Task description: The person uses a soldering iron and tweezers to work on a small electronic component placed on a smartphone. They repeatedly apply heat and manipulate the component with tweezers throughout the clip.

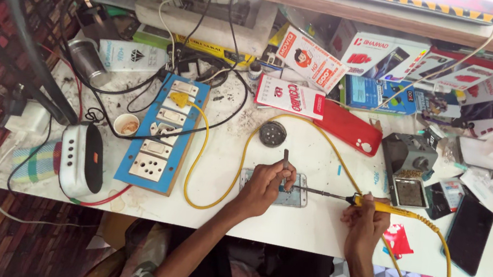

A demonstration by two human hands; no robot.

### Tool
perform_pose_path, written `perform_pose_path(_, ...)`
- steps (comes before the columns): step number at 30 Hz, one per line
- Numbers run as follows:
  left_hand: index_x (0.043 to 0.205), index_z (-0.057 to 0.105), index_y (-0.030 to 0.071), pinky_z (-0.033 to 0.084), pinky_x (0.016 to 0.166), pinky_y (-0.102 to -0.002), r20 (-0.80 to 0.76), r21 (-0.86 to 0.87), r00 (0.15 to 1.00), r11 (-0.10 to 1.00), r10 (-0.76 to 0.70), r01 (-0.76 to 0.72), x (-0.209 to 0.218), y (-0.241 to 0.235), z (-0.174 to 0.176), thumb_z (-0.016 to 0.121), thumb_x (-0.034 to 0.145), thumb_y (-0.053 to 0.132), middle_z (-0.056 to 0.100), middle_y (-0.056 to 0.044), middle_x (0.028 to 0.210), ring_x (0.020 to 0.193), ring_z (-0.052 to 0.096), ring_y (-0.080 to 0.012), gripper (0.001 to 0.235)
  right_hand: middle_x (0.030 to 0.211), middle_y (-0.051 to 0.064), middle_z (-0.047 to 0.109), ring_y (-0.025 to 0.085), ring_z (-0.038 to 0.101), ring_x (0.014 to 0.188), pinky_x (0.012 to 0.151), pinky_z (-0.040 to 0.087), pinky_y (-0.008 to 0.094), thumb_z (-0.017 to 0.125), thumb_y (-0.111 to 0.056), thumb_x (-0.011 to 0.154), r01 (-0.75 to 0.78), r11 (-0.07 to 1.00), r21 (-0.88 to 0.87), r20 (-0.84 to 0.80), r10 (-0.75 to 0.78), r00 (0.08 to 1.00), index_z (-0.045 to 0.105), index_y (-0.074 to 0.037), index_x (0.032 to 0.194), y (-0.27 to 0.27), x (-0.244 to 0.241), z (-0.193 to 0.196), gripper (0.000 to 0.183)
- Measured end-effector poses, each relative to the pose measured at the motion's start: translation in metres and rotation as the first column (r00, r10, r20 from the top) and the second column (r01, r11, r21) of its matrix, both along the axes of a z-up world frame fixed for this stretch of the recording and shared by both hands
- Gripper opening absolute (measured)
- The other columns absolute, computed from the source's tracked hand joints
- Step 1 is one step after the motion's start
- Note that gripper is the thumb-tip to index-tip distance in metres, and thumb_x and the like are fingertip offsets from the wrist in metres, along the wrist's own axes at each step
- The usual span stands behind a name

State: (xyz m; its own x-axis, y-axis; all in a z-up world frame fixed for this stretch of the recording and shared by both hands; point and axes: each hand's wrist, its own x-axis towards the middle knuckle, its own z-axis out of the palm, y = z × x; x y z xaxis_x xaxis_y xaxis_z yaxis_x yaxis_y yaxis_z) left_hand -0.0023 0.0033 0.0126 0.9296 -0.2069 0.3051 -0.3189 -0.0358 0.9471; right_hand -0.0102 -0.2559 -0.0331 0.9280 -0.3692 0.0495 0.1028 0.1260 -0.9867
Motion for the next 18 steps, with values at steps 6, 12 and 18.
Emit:
perform_pose_path(6,0.094,0.055,0.000,0.047,0.064,-0.033,0.028,-0.019,1.000,1.000,-0.004,0.004,0.0005,-0.0008,-0.0044,0.041,0.104,0.004,0.056,-0.007,0.068,0.061,0.051,-0.0163,0.018,0.060,0.008,0.053,0.014,0.049,0.047,0.045,0.037,0.027,0.056,-0.024,0.109,0.013,1.000,-0.012,-0.010,-0.013,1.000,0.045,-0.007,0.097,-0.0011,-0.0016,-0.0002,0.023)
perform_pose_path(12,0.095,0.055,0.000,0.048,0.065,-0.034,0.019,0.004,1.000,1.000,-0.019,0.019,0.0004,-0.0014,-0.0031,0.039,0.104,0.003,0.056,-0.006,0.070,0.064,0.053,-0.0158,0.019,0.061,0.008,0.057,0.013,0.053,0.049,0.047,0.042,0.026,0.056,-0.023,0.106,0.030,0.998,0.060,-0.012,-0.029,1.000,0.047,-0.009,0.099,-0.0012,0.0007,0.0025,0.019)
perform_pose_path(18,0.095,0.055,0.000,0.047,0.062,-0.034,0.003,0.037,1.000,0.999,-0.002,0.002,-0.0009,0.0006,-0.0011,0.039,0.105,0.004,0.057,-0.006,0.069,0.061,0.052,-0.0159,0.019,0.061,0.007,0.052,0.014,0.047,0.047,0.045,0.035,0.027,0.057,-0.023,0.107,0.013,1.000,0.011,-0.018,-0.013,1.000,0.045,-0.008,0.100,-0.0014,-0.0004,0.0000,0.021)
